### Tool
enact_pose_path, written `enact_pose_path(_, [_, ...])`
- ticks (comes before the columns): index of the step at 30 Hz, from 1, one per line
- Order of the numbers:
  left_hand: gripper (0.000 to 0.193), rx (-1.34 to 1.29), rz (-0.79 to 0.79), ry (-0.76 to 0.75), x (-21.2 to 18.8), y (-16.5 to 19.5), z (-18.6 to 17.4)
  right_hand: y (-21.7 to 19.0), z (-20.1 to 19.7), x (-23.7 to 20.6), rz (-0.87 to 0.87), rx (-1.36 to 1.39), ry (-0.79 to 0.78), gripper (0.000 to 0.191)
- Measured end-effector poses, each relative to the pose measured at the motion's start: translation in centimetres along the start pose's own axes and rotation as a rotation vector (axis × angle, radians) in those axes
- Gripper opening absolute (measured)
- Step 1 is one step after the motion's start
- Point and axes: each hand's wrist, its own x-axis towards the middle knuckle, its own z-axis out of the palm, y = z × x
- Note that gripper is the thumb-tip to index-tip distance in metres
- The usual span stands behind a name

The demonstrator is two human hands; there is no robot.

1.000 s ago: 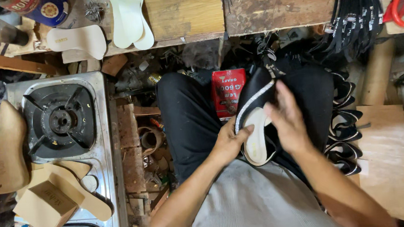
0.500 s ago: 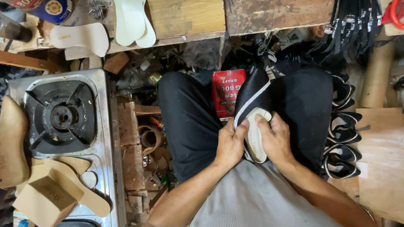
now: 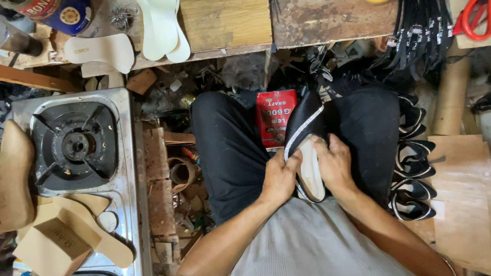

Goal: The person inserts a white insole into a black high-heeled shoe, presses it into place, and adjusts the shoe's upper. The person repeats this process with a second shoe.

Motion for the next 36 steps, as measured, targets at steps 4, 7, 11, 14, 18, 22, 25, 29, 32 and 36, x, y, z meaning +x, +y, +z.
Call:
enact_pose_path(4, [0.043, 0.06, -0.042, -0.104, 1.2, -0.3, -0.8, 0.0, -0.5, 0.2, 0.026, -0.048, -0.003, 0.032])
enact_pose_path(7, [0.083, -0.221, 0.247, -0.269, 3.5, 0.4, -2.2, -0.3, -0.5, 0.4, 0.024, -0.109, -0.038, 0.032])
enact_pose_path(11, [0.076, -0.869, 0.095, -0.456, 7.7, 2.4, -3.8, -1.4, 0.4, 0.0, -0.039, -0.006, -0.17, 0.029])
enact_pose_path(14, [0.074, -0.995, -0.033, -0.526, 8.6, 3.2, -3.2, -2.3, 0.7, 0.0, -0.088, 0.027, -0.198, 0.029])
enact_pose_path(18, [0.072, -0.982, -0.159, -0.504, 8.6, 3.4, -2.6, -2.4, 0.9, 0.0, -0.178, -0.187, -0.111, 0.03])
enact_pose_path(22, [0.071, -1.002, -0.178, -0.485, 8.4, 3.1, -2.5, -1.6, 0.9, 0.2, -0.177, -0.217, -0.114, 0.03])
enact_pose_path(25, [0.071, -0.999, -0.218, -0.449, 8.5, 3.0, -2.6, -1.6, 1.1, 0.7, -0.238, -0.274, -0.119, 0.031])
enact_pose_path(29, [0.074, -0.99, -0.212, -0.437, 9.2, 3.5, -3.1, -2.5, 1.0, 1.4, -0.105, -0.223, -0.254, 0.039])
enact_pose_path(32, [0.079, -1.022, -0.364, -0.382, 9.6, 3.9, -4.4, -3.6, 0.0, 0.0, -0.159, -0.148, -0.282, 0.049])
enact_pose_path(36, [0.076, -1.006, -0.423, -0.297, 10.0, 4.0, -5.8, -5.0, -2.2, -3.5, -0.628, -0.239, -0.164, 0.052])
